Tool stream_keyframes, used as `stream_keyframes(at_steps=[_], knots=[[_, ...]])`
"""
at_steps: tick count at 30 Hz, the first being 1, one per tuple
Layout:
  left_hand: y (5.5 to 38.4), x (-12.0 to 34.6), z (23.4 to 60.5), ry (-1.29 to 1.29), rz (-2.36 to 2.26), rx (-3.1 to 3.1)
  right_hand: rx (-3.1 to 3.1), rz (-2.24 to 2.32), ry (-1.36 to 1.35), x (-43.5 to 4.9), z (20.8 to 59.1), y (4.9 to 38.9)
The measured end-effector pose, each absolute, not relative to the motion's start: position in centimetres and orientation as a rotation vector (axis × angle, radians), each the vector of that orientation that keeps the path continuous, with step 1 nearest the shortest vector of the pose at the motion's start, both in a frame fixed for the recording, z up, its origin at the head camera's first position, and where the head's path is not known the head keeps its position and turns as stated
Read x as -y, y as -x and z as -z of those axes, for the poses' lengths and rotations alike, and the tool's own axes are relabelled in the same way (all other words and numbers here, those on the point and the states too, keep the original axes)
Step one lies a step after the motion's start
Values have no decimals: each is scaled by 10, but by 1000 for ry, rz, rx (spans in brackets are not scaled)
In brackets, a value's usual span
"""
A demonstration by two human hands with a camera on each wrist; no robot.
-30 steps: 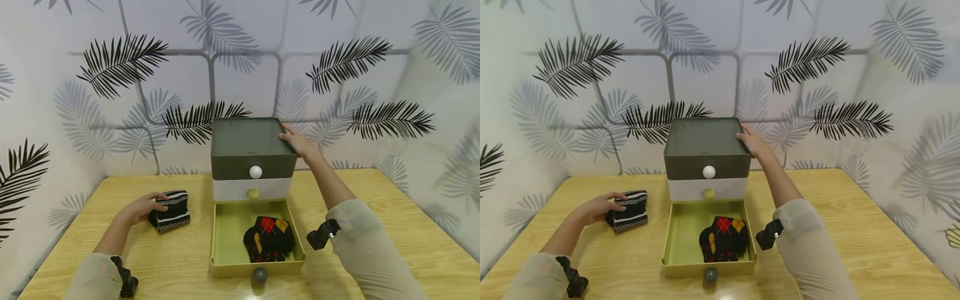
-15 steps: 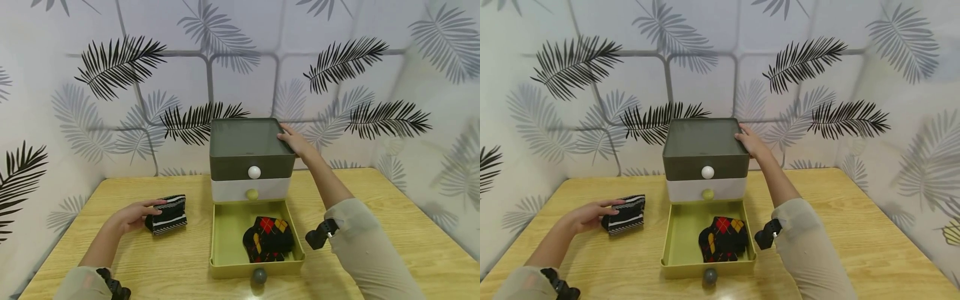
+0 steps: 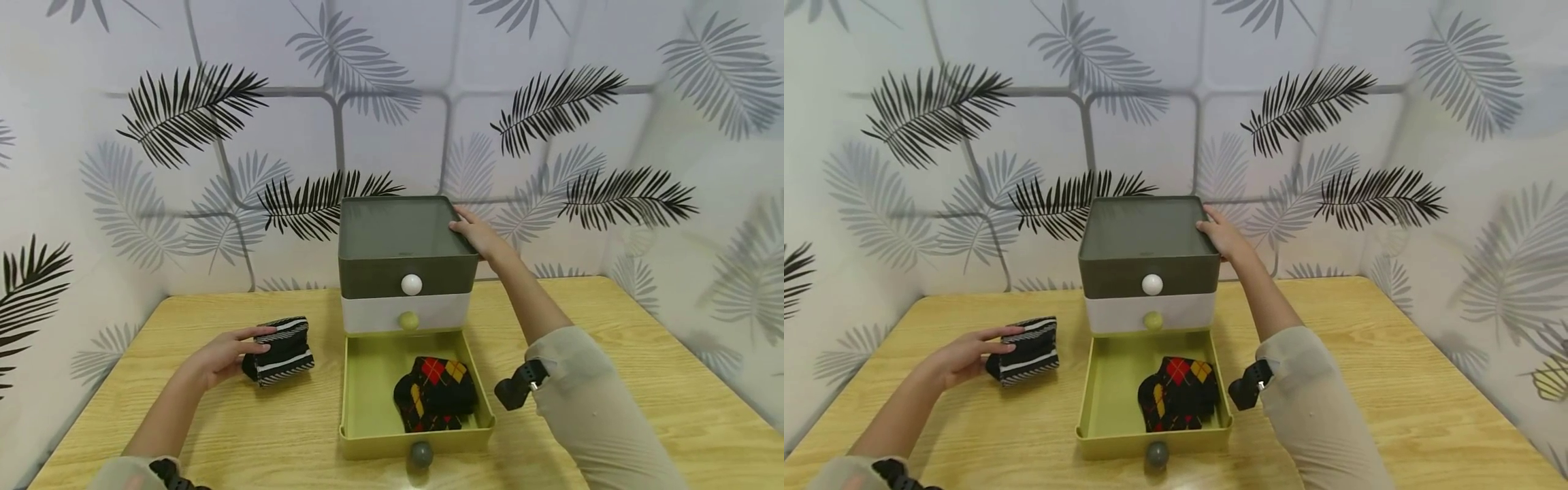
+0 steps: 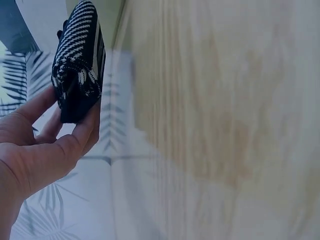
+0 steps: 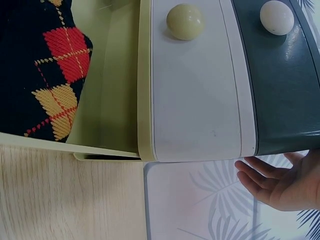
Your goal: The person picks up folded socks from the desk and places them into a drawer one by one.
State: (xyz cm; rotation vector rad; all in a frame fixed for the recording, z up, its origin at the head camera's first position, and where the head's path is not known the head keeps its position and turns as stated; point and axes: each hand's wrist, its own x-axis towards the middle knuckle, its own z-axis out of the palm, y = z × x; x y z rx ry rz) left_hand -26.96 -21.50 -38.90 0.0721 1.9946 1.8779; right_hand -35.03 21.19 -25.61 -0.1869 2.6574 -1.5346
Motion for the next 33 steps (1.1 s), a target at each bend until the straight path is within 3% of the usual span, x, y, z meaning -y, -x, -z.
stream_keyframes(at_steps=[11, 33], knots=[[259, 193, 372, -216, -1836, -2070, -2657, 1540, 198, -210, 254, 351], [242, 183, 358, -225, -1873, -2026, -2646, 1542, 184, -211, 257, 352]])
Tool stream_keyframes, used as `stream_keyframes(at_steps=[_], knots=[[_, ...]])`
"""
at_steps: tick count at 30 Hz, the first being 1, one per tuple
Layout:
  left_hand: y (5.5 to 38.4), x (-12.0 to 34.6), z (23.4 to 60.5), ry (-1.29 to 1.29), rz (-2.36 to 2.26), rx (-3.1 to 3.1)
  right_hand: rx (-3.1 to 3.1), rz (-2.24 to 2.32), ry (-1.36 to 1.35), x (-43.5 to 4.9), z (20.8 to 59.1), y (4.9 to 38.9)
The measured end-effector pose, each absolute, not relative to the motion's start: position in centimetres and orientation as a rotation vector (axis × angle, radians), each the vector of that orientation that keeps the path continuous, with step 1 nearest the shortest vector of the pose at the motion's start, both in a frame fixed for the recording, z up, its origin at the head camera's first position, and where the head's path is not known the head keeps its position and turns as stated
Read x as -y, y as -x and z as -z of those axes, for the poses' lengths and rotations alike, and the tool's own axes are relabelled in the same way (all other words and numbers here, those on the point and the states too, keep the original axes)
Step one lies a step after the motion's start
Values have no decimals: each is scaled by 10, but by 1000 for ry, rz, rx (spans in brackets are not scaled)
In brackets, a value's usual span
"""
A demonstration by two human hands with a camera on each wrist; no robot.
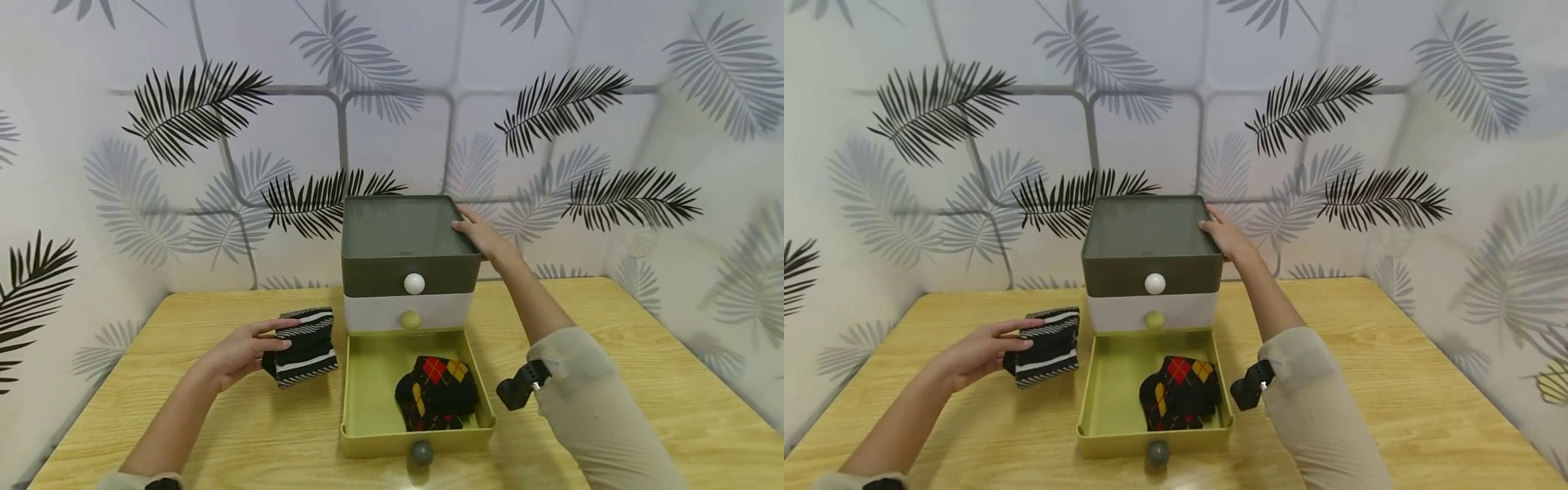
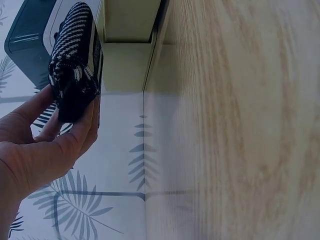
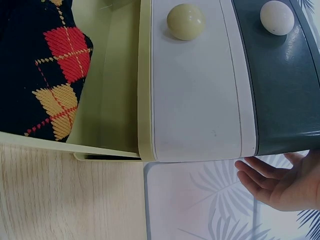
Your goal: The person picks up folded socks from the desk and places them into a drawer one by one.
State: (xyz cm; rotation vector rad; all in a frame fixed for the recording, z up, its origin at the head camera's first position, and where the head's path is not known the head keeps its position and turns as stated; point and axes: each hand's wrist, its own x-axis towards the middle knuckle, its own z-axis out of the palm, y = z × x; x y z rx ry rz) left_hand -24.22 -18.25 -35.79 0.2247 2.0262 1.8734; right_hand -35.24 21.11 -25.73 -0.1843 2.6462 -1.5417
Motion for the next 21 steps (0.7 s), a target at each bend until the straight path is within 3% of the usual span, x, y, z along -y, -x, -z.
stream_keyframes(at_steps=[21], knots=[[231, 168, 357, -285, -1904, -1951, -2647, 1546, 163, -212, 256, 352]])
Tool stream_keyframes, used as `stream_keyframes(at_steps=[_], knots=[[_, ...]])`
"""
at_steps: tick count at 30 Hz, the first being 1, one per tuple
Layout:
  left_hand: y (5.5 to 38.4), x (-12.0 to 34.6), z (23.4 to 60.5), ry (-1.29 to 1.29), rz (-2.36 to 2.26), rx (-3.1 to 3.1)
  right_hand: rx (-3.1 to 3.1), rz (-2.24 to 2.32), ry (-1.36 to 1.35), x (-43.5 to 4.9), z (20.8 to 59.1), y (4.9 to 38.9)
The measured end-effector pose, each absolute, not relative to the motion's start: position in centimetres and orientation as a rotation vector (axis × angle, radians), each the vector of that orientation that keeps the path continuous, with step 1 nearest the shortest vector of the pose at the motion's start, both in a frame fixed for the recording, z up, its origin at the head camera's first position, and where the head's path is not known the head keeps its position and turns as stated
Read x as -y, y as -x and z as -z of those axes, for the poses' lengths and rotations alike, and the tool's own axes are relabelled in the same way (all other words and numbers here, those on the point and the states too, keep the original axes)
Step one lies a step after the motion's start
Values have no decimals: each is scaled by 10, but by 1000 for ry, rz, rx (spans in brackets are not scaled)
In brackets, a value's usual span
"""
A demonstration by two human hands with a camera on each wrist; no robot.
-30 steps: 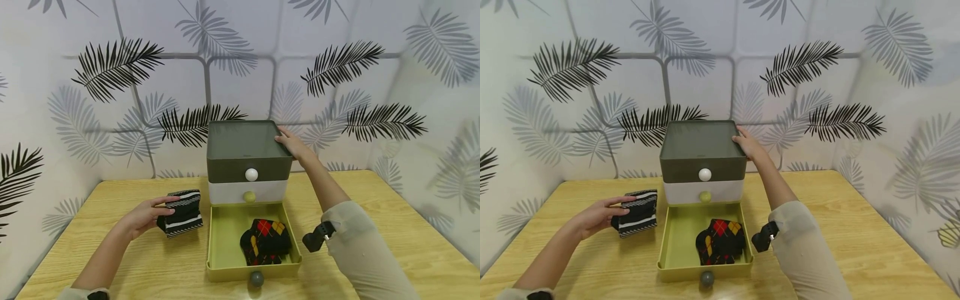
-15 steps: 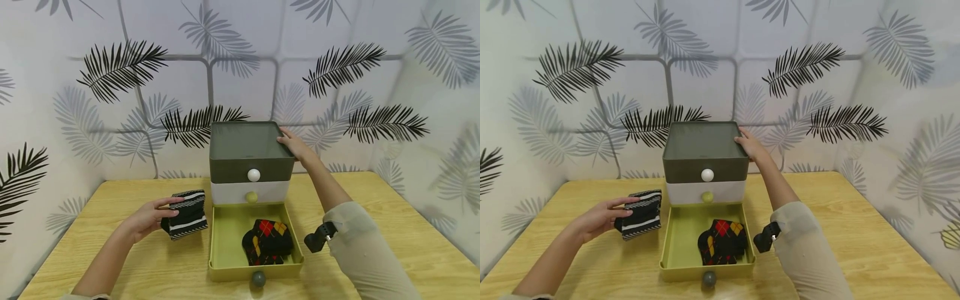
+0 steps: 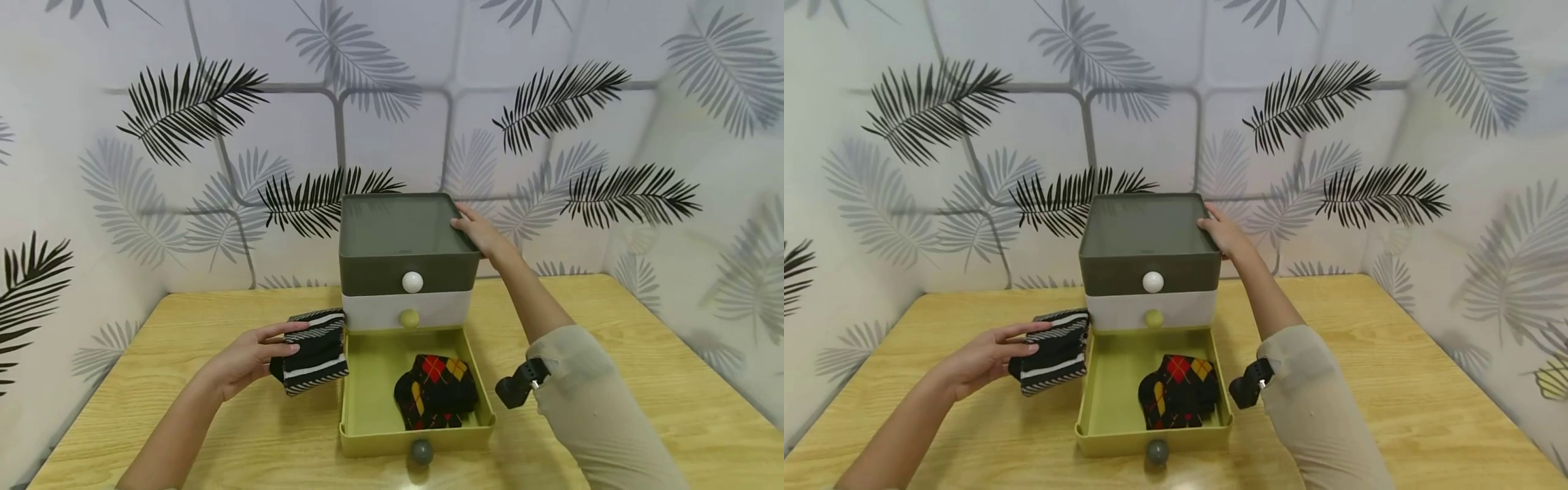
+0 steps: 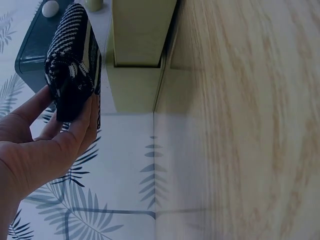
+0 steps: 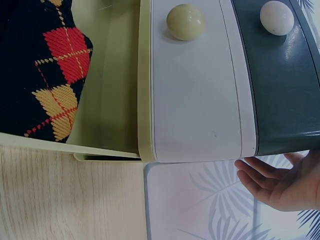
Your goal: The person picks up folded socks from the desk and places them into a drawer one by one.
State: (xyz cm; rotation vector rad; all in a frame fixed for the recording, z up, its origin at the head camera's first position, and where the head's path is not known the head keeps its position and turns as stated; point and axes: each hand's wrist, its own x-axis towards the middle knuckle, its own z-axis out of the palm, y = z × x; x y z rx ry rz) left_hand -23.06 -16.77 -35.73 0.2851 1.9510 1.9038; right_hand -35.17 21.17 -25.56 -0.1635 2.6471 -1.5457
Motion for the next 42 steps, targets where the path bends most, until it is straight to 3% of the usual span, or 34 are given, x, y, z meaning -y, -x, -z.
stream_keyframes(at_steps=[15, 37, 42], knots=[[209, 158, 349, -359, -1912, -1901, -2609, 1574, 178, -211, 252, 350], [204, 71, 361, -297, -1706, -2212, -2617, 1557, 165, -210, 256, 351], [206, 57, 367, -424, -1472, -2532, -2594, 1586, 146, -211, 255, 352]])
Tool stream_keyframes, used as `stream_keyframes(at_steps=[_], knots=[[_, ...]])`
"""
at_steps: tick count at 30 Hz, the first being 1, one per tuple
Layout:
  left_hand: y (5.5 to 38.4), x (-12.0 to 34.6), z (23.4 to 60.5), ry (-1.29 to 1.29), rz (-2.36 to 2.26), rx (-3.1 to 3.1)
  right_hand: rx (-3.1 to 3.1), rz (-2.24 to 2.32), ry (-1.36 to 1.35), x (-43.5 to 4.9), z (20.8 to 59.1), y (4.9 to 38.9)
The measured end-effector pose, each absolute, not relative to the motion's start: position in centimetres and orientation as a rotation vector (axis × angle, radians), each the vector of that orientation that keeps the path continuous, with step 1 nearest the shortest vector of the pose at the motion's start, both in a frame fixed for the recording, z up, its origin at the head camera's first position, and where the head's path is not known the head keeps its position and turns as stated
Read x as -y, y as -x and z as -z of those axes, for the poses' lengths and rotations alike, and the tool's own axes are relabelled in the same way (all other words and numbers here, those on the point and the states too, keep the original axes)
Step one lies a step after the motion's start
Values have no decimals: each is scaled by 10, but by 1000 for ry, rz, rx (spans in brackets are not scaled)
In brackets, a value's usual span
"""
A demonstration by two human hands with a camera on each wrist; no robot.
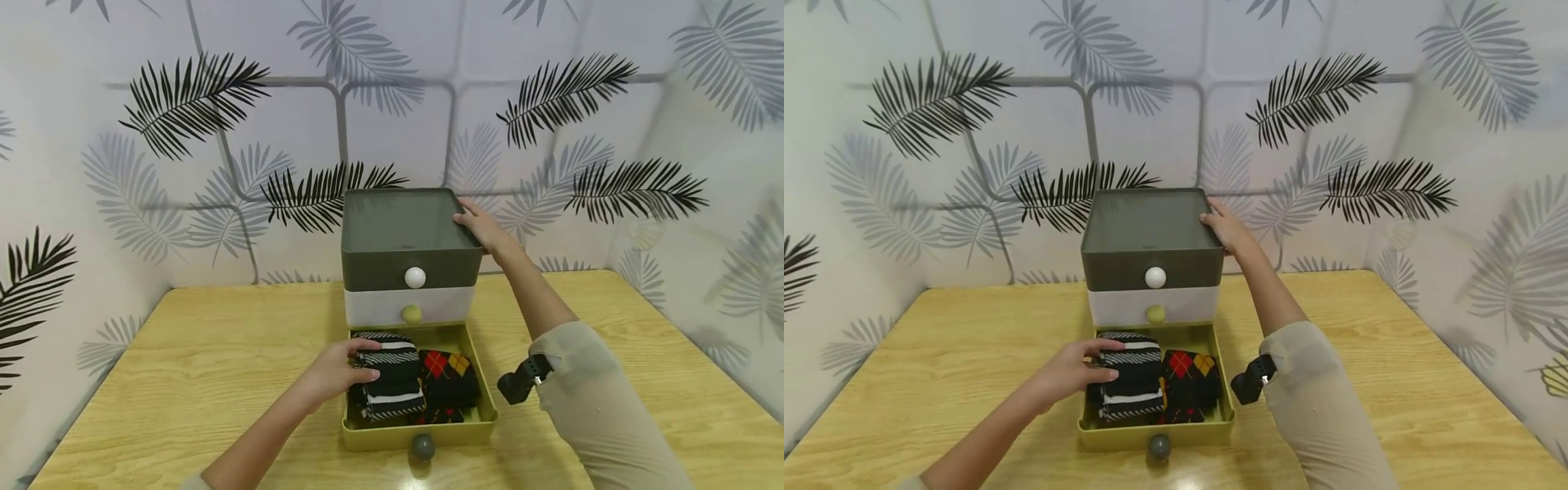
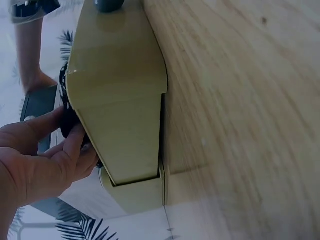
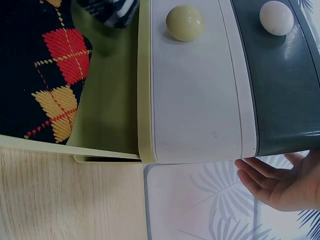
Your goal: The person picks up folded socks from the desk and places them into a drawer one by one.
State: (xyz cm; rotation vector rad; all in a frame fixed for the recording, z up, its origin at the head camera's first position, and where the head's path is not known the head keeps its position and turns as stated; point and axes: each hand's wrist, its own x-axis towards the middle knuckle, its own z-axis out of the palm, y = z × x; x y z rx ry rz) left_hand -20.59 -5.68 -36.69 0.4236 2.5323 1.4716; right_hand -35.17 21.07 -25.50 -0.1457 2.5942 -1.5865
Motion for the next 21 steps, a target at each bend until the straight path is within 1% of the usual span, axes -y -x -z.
stream_keyframes(at_steps=[3, 12, 17, 21], knots=[[206, 51, 368, -523, -1289, -2678, -2600, 1578, 154, -210, 254, 352], [202, 29, 368, -696, -756, -2949, -2607, 1565, 160, -212, 252, 351], [193, 18, 370, -739, -329, -3229, -2630, 1552, 184, -213, 253, 351], [188, 17, 374, -768, -94, -3419, -2625, 1560, 181, -211, 255, 351]])
